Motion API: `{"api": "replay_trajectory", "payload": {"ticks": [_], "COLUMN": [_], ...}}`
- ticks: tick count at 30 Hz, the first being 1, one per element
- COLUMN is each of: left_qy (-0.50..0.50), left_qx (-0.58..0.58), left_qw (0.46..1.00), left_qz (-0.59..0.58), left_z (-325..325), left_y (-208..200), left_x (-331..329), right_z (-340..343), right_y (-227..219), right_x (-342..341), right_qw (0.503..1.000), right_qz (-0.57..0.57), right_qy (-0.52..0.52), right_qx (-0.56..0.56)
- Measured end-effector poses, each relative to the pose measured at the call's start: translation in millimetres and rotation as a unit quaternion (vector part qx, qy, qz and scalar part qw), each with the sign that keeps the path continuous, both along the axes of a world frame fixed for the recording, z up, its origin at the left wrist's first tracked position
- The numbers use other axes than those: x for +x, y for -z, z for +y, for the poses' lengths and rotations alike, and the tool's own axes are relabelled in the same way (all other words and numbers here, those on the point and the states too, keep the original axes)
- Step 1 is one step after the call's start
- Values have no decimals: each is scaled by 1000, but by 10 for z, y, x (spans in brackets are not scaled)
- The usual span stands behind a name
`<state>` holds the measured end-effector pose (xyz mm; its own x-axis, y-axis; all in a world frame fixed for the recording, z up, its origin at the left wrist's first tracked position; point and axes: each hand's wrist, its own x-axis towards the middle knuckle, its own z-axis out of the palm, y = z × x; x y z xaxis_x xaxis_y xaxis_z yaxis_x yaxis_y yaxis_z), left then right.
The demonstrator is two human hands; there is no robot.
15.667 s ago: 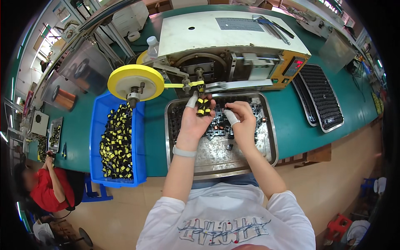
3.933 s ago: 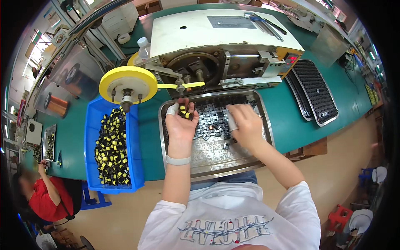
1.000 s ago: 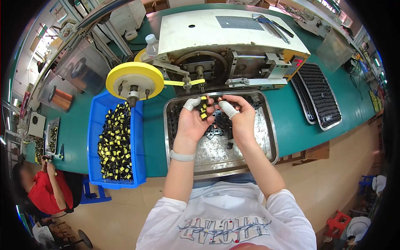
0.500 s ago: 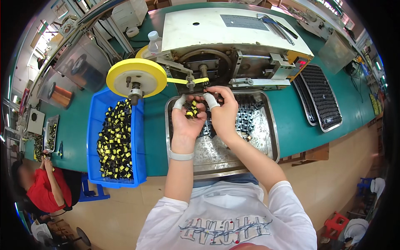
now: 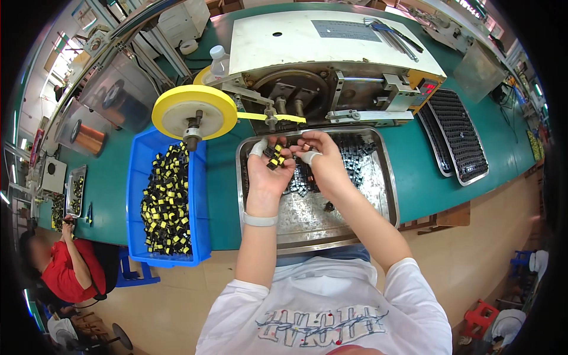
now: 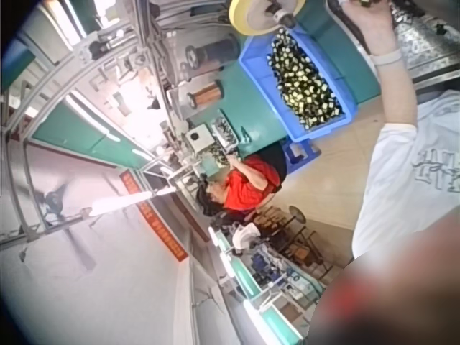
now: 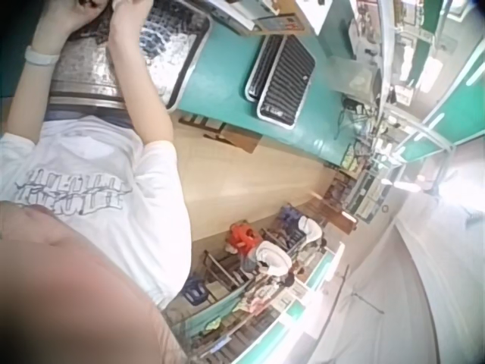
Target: The person processes small yellow and black electronic components using a specialized processing machine on a production floor.
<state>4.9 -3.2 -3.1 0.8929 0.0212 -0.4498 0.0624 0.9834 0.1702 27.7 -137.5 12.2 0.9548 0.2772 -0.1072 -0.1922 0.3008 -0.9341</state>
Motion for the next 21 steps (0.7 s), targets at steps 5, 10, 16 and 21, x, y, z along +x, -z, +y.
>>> {"api": "replay_trajectory", "payload": {"ticks": [5, 10, 16, 21], "left_qy": [35, 61, 117, 118], "left_qx": [59, 66, 37, 27], "left_qw": [998, 996, 986, 988], "left_qz": [-8, -19, -113, -99], "left_z": [-62, -168, -214, -253], "left_y": [-57, -76, -85, -30], "left_x": [33, 91, 133, 30], "right_z": [-255, -458, -525, -470], "right_y": [-171, -107, -17, -16], "right_x": [-58, -75, -76, -72], "right_qw": [999, 996, 996, 994], "right_qz": [10, -31, -50, -38], "right_qy": [-40, -17, 36, 104], "right_qx": [30, -77, -58, 20]}}
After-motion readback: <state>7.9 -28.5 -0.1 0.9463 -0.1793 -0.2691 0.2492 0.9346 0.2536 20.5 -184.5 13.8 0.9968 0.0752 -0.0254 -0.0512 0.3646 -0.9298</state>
